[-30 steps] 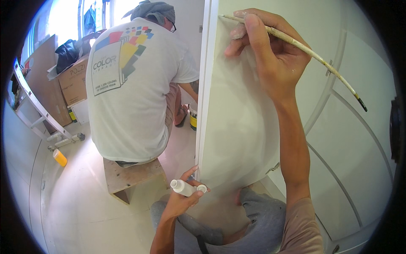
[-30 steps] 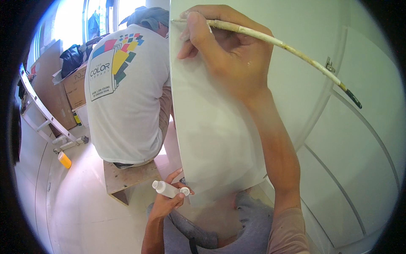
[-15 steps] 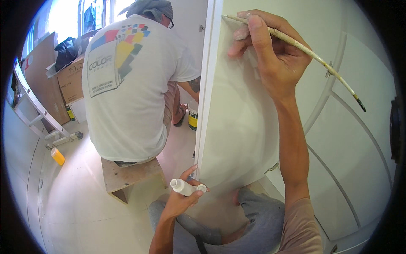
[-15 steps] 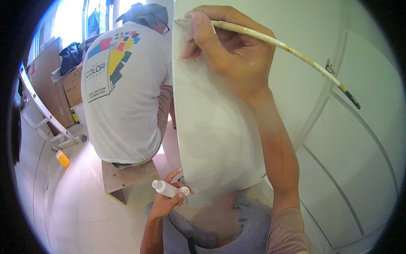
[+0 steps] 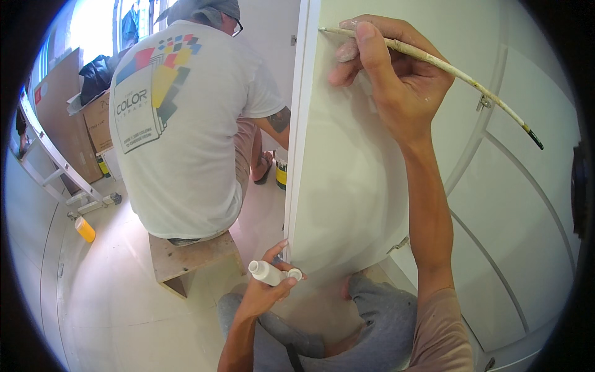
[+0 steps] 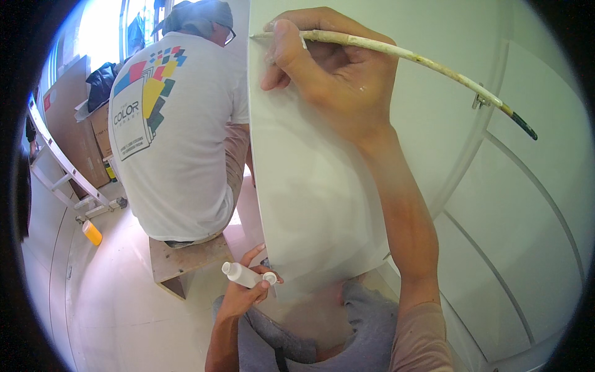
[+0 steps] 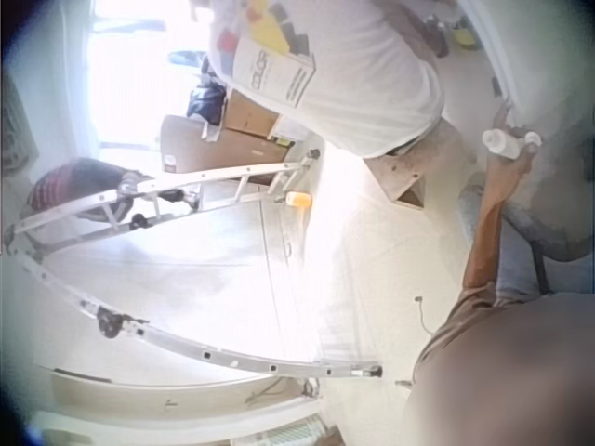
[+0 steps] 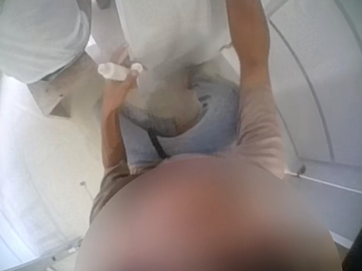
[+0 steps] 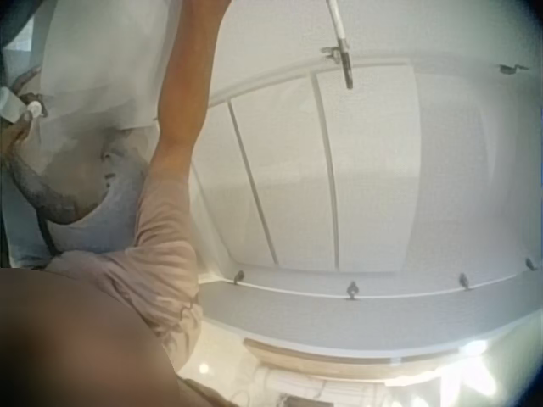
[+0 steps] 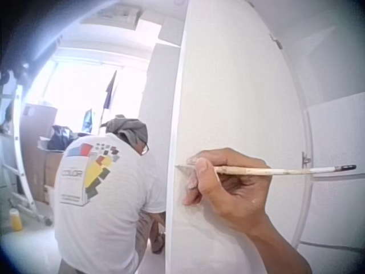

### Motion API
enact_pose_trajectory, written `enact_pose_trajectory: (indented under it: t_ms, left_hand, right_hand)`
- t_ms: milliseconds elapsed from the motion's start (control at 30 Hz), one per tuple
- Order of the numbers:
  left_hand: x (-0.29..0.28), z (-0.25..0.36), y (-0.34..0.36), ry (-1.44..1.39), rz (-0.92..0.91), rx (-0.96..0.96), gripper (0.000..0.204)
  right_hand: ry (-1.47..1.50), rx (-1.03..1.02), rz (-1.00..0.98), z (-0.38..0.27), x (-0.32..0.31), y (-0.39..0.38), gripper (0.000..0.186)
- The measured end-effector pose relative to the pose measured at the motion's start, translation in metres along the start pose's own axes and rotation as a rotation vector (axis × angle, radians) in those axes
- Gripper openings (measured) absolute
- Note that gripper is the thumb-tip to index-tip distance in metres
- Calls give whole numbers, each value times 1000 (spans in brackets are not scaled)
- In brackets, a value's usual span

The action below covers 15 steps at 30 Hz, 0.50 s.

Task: The person paints the edge of a white cabinet door using a small brush and white paint from a bottle. Another person is also painting a nearby cabinet door in the background.

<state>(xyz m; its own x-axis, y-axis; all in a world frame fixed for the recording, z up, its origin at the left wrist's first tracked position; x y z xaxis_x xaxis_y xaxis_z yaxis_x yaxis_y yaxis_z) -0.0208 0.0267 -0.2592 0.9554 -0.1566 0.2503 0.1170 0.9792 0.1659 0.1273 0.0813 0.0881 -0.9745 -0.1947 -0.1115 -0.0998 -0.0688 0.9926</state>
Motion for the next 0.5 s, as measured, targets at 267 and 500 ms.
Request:
enact_pose_trajectory:
  t_ms: [267, 500]
  left_hand:
    - [2, 5, 3, -2, -3, 3, 74]
    - [3, 4, 8, 3, -4, 0, 74]
  right_hand:
    - [11, -41, 7, 3, -1, 6, 15]
    - [15, -57, 56, 9, -6, 4, 15]
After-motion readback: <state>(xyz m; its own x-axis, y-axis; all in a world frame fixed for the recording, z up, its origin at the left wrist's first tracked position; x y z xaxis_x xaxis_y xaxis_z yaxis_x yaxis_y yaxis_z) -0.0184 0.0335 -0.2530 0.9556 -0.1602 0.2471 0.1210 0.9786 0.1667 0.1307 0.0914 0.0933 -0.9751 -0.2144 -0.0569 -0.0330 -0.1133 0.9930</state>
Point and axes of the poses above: each hand's wrist, its own y-axis towards the middle knuckle, its own x-axis out of the palm, z = x × y, the point moved 7 cm from there along y, towards the middle knuckle
